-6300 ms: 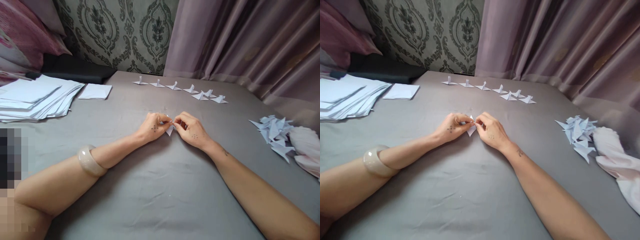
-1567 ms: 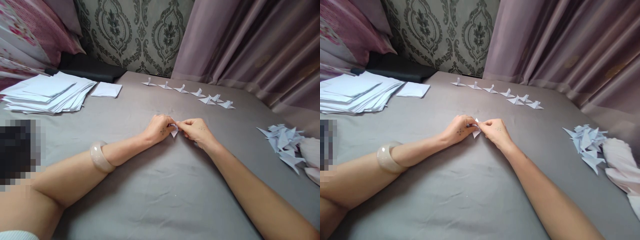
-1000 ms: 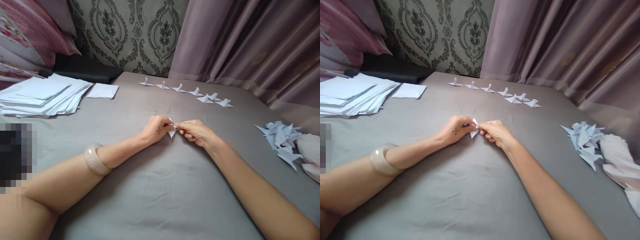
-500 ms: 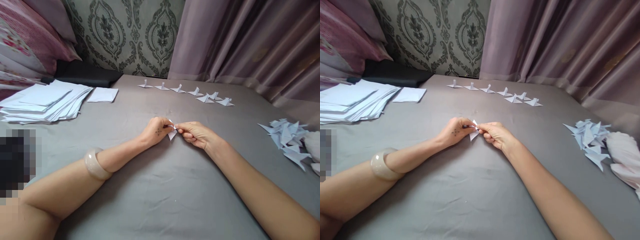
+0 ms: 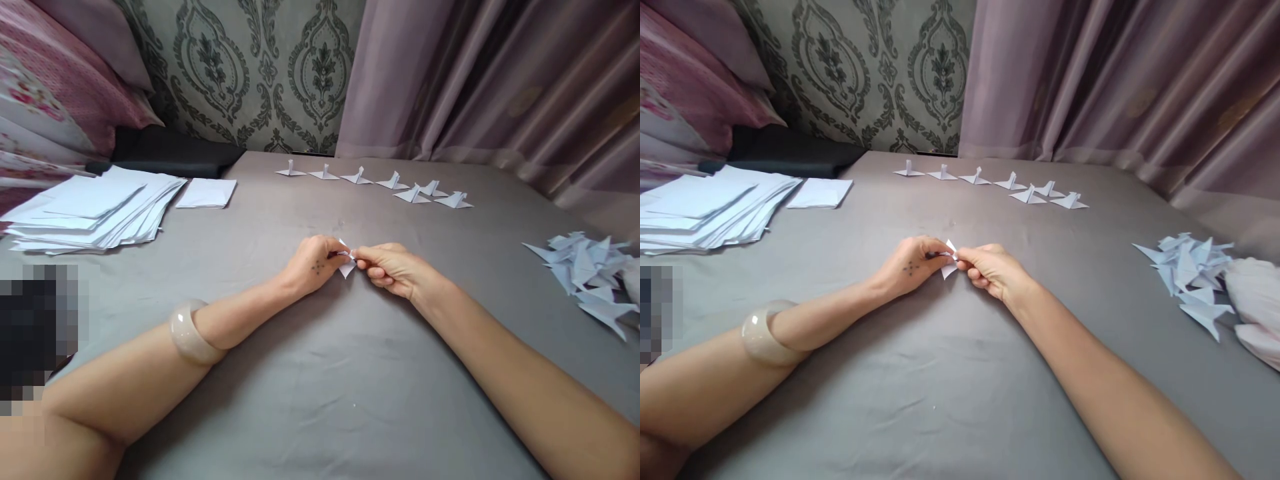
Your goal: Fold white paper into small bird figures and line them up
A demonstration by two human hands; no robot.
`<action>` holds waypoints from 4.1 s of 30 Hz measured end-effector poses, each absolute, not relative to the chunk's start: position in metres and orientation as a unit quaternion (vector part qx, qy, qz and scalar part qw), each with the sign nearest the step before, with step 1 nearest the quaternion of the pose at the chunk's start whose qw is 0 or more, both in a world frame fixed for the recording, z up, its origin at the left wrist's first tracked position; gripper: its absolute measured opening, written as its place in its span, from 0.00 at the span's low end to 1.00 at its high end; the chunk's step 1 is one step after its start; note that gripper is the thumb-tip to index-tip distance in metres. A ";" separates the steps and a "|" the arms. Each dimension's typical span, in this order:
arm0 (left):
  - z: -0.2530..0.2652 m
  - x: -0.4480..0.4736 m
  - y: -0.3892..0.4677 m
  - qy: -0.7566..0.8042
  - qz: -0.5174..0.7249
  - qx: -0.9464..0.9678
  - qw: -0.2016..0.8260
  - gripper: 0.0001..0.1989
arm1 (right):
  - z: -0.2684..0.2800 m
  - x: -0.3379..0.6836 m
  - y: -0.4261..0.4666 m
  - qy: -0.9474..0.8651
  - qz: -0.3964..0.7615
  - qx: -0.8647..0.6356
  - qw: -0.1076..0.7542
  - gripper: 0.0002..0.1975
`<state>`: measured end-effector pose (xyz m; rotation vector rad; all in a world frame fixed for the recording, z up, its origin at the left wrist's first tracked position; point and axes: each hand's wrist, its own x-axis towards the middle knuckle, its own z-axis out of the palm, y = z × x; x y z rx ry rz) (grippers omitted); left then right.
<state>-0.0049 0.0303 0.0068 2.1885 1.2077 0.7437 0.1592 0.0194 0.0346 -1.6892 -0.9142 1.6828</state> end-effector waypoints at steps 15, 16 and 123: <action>0.010 -0.005 0.030 0.438 0.283 0.801 0.293 0.10 | 0.029 0.168 0.025 -0.357 0.630 -0.628 0.284 0.07; 0.009 -0.005 0.030 0.438 0.279 0.802 0.295 0.10 | 0.028 0.169 0.025 -0.361 0.628 -0.628 0.284 0.07; 0.002 0.000 0.028 0.416 0.336 0.808 0.246 0.06 | 0.001 0.166 -0.002 -0.754 0.144 -0.580 0.274 0.08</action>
